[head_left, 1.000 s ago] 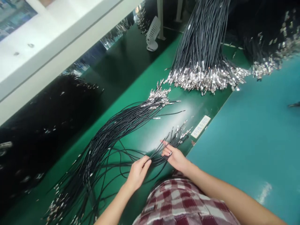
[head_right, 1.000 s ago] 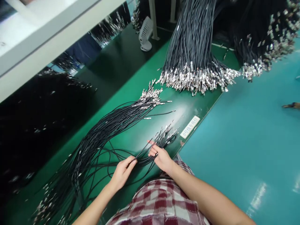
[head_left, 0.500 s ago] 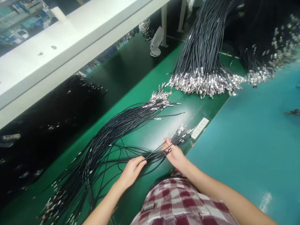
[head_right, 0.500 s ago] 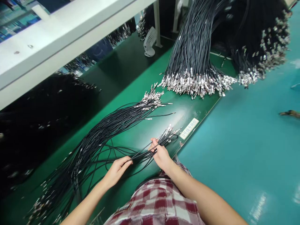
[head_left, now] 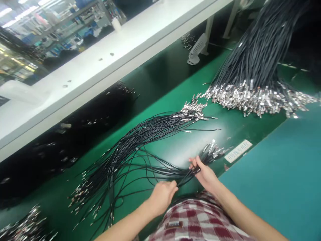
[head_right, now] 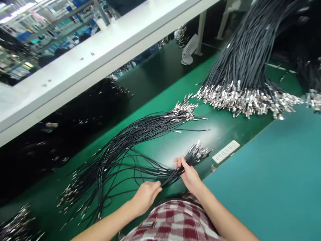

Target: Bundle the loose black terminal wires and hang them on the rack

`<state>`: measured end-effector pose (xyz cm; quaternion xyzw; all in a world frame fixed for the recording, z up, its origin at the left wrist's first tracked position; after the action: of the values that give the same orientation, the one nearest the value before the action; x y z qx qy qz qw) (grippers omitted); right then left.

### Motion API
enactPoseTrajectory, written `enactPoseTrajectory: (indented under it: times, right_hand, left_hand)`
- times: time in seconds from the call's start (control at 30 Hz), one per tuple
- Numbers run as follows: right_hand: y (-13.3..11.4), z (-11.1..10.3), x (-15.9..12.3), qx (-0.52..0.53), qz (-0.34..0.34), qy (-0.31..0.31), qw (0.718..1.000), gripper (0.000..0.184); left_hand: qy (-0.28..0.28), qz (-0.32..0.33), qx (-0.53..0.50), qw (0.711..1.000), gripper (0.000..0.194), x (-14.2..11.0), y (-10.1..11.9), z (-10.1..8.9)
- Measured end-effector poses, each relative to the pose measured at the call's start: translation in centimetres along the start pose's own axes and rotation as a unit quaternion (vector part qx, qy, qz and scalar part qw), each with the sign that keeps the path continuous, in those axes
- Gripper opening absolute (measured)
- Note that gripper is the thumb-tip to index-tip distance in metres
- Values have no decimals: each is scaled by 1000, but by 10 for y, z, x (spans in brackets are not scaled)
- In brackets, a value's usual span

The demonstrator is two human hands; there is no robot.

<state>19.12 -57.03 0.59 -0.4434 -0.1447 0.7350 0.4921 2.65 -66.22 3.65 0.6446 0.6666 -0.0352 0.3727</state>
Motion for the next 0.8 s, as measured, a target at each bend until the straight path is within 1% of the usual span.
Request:
enactPoseTrajectory:
  times: [0.07,0.1,0.13,0.17,0.2,0.23,0.27,0.3,0.33,0.37,0.4,0.43,0.47,0.53,0.6,0.63,0.7,0.8]
  right_hand:
    - [6,-7,-4,5,15,-10,1000,49]
    - [10,-11,-6,28,30,-5,999,49]
    - [14,-15,-7,61,46,8,997,48]
    - [18,-20,-7,96,63,27,993,47]
    - [22,-24,-6,127,78,45,988,47]
    - [25,-26,-5,149,89,58,983,47]
    - [27,-28,-3,162,98,64,980,47]
    - [28,-29,0,165,104,65,979,48]
    - [29,-29,3,164,106,64,979,47]
    - [30,-29,5,161,105,63,979,47]
    - [30,-28,8,160,102,64,980,46]
    - [30,-28,10,161,99,67,980,45]
    - [30,-28,12,165,97,71,979,44]
    - [30,-28,15,175,95,77,977,43]
    - [30,-27,17,183,101,84,974,43]
    - [30,-27,18,187,105,89,973,43]
    - [29,-27,18,191,112,98,970,44]
    - [25,-24,17,184,117,101,971,45]
  left_hand:
    - [-52,18,-72,996,27,-10,2,12]
    - [-68,30,-109,991,30,-9,1,11]
    - [-64,38,-137,988,32,-3,-2,3]
    - [-34,40,-153,987,34,10,-6,-11]
    - [19,36,-151,988,33,29,-13,-31]
    - [88,23,-139,986,30,52,-21,-55]
    - [163,19,-110,980,23,78,-28,-81]
    - [216,18,-62,974,27,106,-34,-105]
    - [252,-5,-9,968,48,135,-40,-126]
    - [272,-34,39,961,69,163,-44,-144]
    - [278,-55,85,955,82,188,-47,-159]
    - [271,-73,124,952,88,209,-49,-169]
    - [255,-85,157,950,84,226,-49,-176]
    - [214,-97,207,950,59,249,-49,-182]
    - [181,-103,237,949,34,257,-47,-183]
    - [174,-104,246,948,26,258,-46,-183]
    - [169,-104,254,947,20,257,-44,-181]
    - [174,-109,258,944,27,254,-42,-179]
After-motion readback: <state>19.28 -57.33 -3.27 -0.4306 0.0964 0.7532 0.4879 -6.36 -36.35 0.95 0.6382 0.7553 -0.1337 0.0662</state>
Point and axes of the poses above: each hand's wrist, its own x-axis towards the middle knuckle, its own z-axis out of the palm, y = z × x, the point moved 4 cm from there along x, towards the middle knuckle, and after that the axes turned 15 degrees about -z, right-handed, at the moved point
